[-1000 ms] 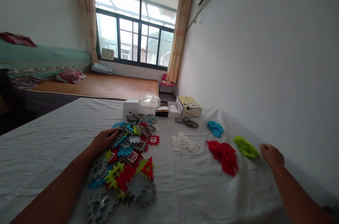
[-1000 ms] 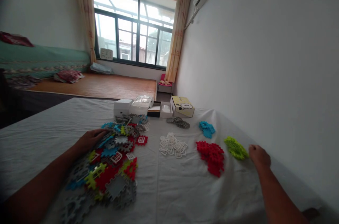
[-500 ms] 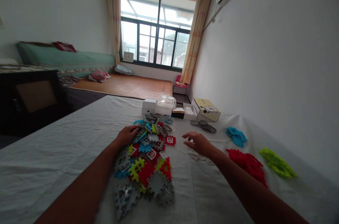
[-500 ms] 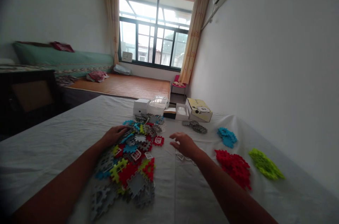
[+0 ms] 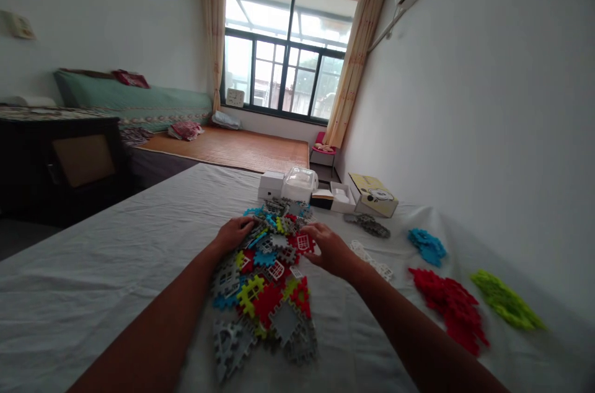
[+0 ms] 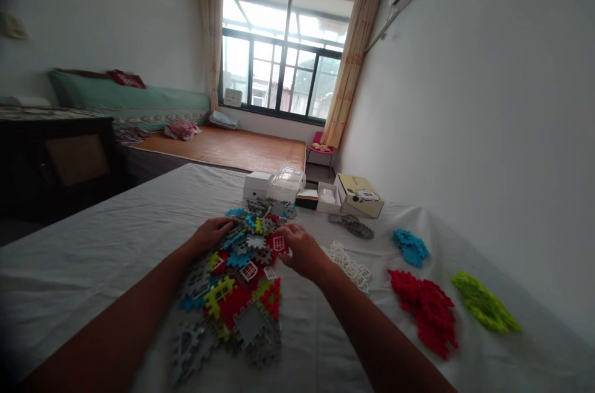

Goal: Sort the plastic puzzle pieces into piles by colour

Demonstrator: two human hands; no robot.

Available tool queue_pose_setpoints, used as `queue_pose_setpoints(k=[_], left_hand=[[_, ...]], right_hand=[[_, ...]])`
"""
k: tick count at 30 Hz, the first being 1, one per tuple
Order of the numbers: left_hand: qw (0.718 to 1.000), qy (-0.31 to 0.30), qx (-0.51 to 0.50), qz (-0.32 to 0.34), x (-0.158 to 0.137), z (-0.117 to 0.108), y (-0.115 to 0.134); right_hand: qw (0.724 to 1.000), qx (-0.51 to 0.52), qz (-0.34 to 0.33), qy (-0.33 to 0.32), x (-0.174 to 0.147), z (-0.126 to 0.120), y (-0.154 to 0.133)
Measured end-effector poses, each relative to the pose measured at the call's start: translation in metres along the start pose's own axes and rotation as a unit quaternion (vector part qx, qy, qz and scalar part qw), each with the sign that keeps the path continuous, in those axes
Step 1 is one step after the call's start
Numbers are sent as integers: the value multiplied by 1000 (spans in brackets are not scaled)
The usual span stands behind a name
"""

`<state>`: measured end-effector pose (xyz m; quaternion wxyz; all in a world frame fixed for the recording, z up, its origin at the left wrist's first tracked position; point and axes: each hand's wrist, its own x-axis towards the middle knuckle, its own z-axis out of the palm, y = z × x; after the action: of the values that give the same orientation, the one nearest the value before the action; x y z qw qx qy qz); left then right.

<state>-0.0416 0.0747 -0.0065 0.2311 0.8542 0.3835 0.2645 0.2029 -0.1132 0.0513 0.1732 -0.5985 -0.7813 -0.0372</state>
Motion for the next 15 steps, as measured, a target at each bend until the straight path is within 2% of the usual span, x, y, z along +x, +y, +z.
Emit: queue_pose_setpoints(k=[4,8,12,15], left_hand=[[1000,-2,-8,-6,-1,-2,2],[1000,-6,1,3,-1,-2,0],[1000,-2,2,8,1,-1,-2],[1000,-5,-1,4,2,-1,-4]], right_hand=[[996,-71,30,-32,-8,-5,-2],[991,-82,107,-8,-38,-8,16],[978,-87,183,55,-95,-31,52],[940,-131,287,131,-154,-56,92]])
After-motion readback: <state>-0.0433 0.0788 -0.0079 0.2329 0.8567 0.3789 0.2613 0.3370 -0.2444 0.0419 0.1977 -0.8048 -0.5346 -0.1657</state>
